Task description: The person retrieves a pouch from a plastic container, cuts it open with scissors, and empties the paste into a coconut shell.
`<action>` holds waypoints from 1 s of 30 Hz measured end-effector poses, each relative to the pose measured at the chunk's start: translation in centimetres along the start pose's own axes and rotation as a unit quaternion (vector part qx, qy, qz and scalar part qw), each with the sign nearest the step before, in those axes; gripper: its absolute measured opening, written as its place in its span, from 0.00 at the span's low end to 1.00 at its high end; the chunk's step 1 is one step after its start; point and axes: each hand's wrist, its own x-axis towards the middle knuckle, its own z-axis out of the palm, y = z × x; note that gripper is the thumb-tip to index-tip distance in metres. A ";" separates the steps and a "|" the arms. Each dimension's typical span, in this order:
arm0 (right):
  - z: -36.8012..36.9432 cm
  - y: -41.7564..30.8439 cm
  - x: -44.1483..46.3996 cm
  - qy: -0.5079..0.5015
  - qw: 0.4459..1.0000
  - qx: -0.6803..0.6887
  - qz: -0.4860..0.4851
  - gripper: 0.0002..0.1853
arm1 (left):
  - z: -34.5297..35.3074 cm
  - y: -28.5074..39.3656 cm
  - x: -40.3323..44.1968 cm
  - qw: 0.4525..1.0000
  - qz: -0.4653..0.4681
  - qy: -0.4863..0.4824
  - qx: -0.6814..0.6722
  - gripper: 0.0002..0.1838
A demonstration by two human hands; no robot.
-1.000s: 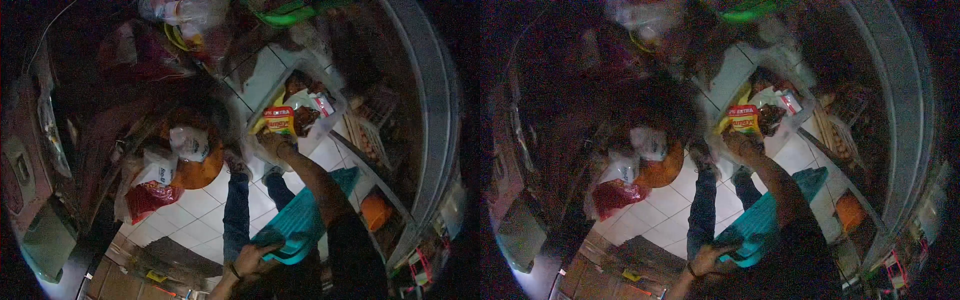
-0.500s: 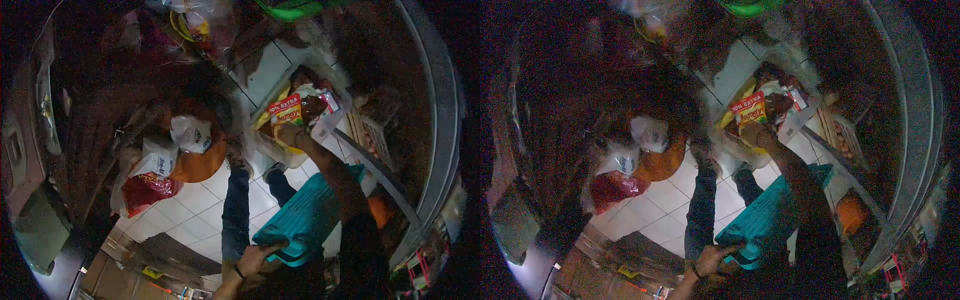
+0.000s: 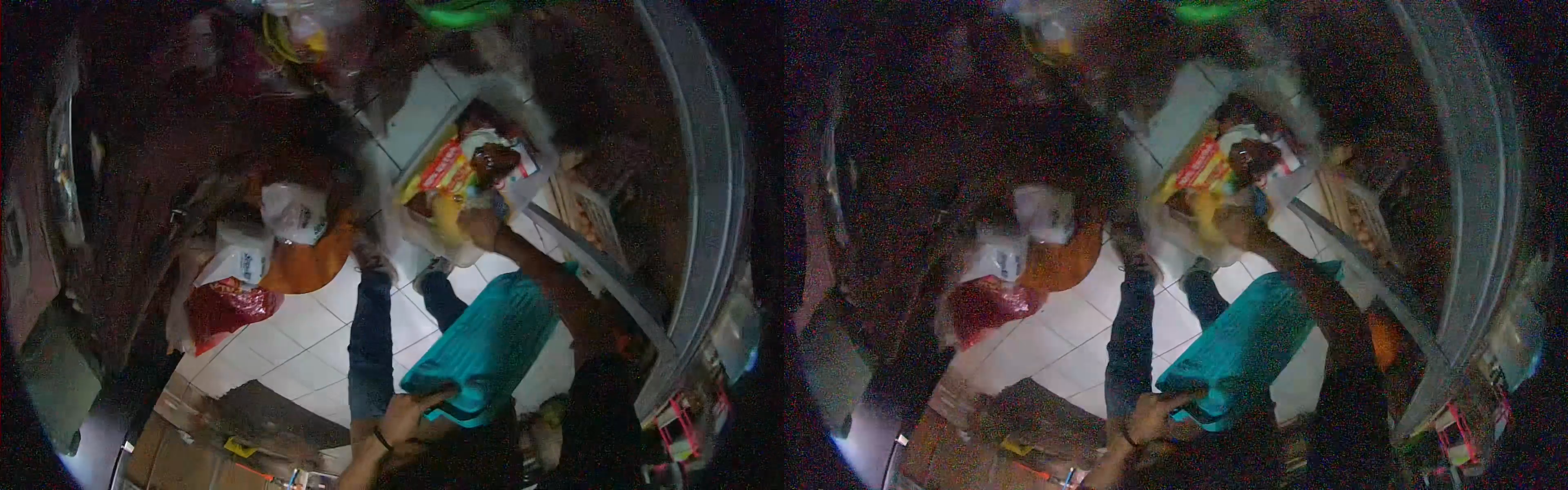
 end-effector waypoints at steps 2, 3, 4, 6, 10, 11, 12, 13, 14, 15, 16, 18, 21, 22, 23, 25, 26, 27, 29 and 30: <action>1.3 -0.9 -1.3 0.008 0.998 0.028 -0.052 0.14 | 0.2 0.1 0.5 1.000 0.008 -0.004 -0.004 0.34; 1.5 -1.6 -1.7 -0.003 0.996 0.044 -0.073 0.15 | 0.4 0.2 0.5 1.000 0.004 -0.004 -0.002 0.33; 0.2 -1.4 -1.2 0.032 0.998 0.051 -0.036 0.15 | 0.6 0.0 0.6 1.000 0.010 -0.009 0.000 0.33; -2.2 -1.0 -0.2 0.104 0.991 0.072 0.036 0.17 | 1.3 -0.5 0.7 0.999 0.019 0.003 0.044 0.34; -14.2 3.3 1.5 0.310 0.877 0.006 0.367 0.23 | 1.5 -0.9 0.6 0.998 0.013 -0.035 0.042 0.35; -13.7 5.7 1.7 0.263 0.888 0.034 0.376 0.25 | 1.9 -1.7 0.2 0.999 0.016 -0.028 0.035 0.36; -12.2 8.0 2.1 0.220 0.899 0.065 0.374 0.27 | 2.1 -2.3 -0.1 0.999 0.018 -0.023 0.029 0.36; -10.2 9.3 2.7 0.208 0.902 0.059 0.373 0.29 | 2.3 -2.9 0.0 0.999 0.019 -0.024 0.033 0.36; -7.3 9.8 3.5 0.210 0.901 0.031 0.379 0.31 | 2.6 -3.2 0.0 0.999 0.014 -0.040 0.033 0.37; -4.5 9.3 4.2 0.256 0.882 -0.031 0.394 0.33 | 2.7 -3.2 -0.1 0.998 0.009 -0.057 0.029 0.38; -3.1 8.2 4.2 0.285 0.865 -0.076 0.405 0.35 | 2.5 -2.2 0.4 0.998 0.010 -0.059 0.026 0.38; -7.1 4.8 2.2 0.185 0.885 -0.060 0.423 0.35 | 1.0 0.2 1.7 0.999 0.034 -0.017 0.010 0.40; -6.6 8.5 0.0 0.207 0.885 0.170 0.381 0.29 | 1.4 -0.2 1.9 0.998 0.021 -0.045 0.033 0.41; -6.5 10.3 -0.5 0.191 0.875 0.252 0.368 0.29 | 1.7 -0.2 1.8 0.998 0.022 -0.043 0.033 0.41; -7.2 11.4 -0.7 0.174 0.891 0.206 0.365 0.30 | 1.9 -0.3 1.7 0.999 0.011 -0.045 0.019 0.41; -8.9 13.5 -0.3 0.144 0.917 0.117 0.355 0.33 | 2.5 -1.0 1.6 0.999 -0.001 -0.043 0.011 0.40; -9.5 14.2 0.0 0.127 0.926 0.073 0.348 0.35 | 3.1 -1.6 1.3 0.999 -0.007 -0.049 0.014 0.40; -9.7 15.0 0.2 0.109 0.933 0.028 0.343 0.37 | 3.5 -2.1 1.2 0.998 -0.011 -0.055 0.017 0.40; -7.3 17.5 2.1 0.074 0.934 -0.012 0.348 0.34 | 3.3 -1.5 1.8 0.995 -0.035 -0.077 0.056 0.39; -5.6 18.7 3.3 0.034 0.934 -0.053 0.351 0.31 | 3.1 -0.8 1.9 0.989 -0.060 -0.098 0.089 0.38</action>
